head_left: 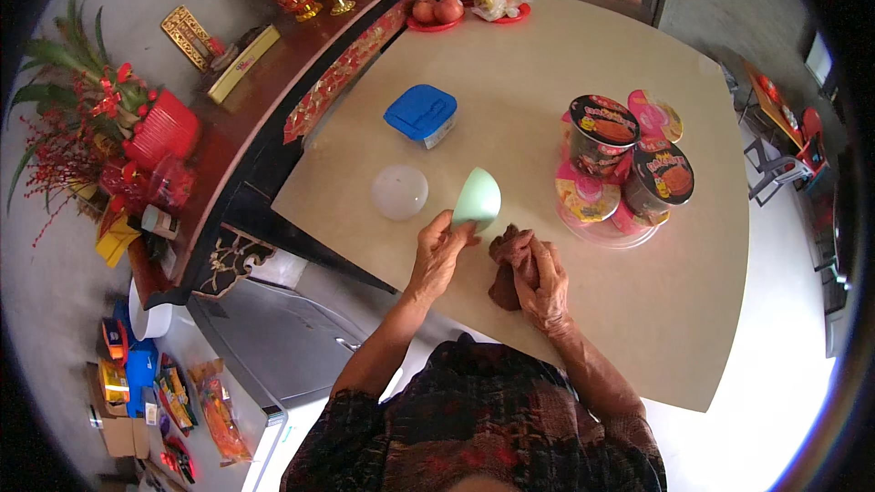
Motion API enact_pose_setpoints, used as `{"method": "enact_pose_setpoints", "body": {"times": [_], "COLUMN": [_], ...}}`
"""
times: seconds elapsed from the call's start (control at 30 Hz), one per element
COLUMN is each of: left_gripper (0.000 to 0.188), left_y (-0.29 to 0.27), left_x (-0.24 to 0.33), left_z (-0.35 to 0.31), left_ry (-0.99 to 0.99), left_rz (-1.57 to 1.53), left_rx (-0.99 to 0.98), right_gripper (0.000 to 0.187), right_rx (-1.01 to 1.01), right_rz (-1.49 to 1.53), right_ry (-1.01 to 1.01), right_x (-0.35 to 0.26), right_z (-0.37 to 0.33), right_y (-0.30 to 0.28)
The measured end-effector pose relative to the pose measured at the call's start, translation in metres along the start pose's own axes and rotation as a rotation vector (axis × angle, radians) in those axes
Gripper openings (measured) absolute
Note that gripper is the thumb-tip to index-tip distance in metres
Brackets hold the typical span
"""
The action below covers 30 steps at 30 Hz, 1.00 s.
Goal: The person wipes the exterior of several stacked instant noodle cups, a blue plastic container, and a small green bowl with a brown cloth. They handle each item individually, rotating them to clean all sides before placing them back on the table.
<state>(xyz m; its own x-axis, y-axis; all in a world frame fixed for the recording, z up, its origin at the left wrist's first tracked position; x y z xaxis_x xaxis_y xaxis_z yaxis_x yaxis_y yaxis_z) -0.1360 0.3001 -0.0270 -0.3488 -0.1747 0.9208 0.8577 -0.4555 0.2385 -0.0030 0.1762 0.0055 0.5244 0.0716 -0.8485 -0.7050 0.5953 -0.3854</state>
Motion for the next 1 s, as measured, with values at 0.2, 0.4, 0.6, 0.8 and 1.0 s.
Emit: {"method": "enact_pose_setpoints", "body": {"times": [0.2,0.4,0.6,0.8,1.0], "left_gripper": [0.025,0.014,0.012,0.013,0.049], "left_y": [0.020,0.036,0.032,0.030,0.017], "left_x": [-0.008,0.021,0.025,0.029,0.026], "left_z": [-0.035,-0.036,-0.043,-0.044,-0.047], "left_ry": [-0.026,-0.014,-0.021,0.031,0.020], "left_rz": [-0.098,-0.163,-0.164,-0.192,-0.155], "left_rx": [-0.135,-0.140,-0.257,-0.229,-0.176], "right_gripper": [0.046,0.041,0.028,0.024,0.035], "right_rx": [0.118,0.000,-0.214,-0.256,-0.101], "right_rz": [-0.199,-0.099,0.353,0.307,-0.306], "right_ry": [-0.287,-0.264,0.262,0.225,-0.462], "right_x": [-0.066,-0.076,-0.019,-0.019,-0.116], "right_z": [-0.008,0.026,0.071,0.059,0.011], "right_y": [0.001,-0.004,0.000,0.018,0.026]}}
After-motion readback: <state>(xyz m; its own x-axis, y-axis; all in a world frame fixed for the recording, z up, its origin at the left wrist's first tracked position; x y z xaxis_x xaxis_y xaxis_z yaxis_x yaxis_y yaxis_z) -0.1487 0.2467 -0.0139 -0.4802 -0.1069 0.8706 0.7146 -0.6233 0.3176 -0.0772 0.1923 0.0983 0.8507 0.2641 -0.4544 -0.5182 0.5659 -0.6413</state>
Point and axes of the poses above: each hand's wrist, its own z-axis towards the middle knuckle, its own y-axis out of the palm, x = y × z, the point moved 10 cm from there along z, towards the middle knuckle, and after that the axes turned 14 degrees about y, right-handed, at the moved point
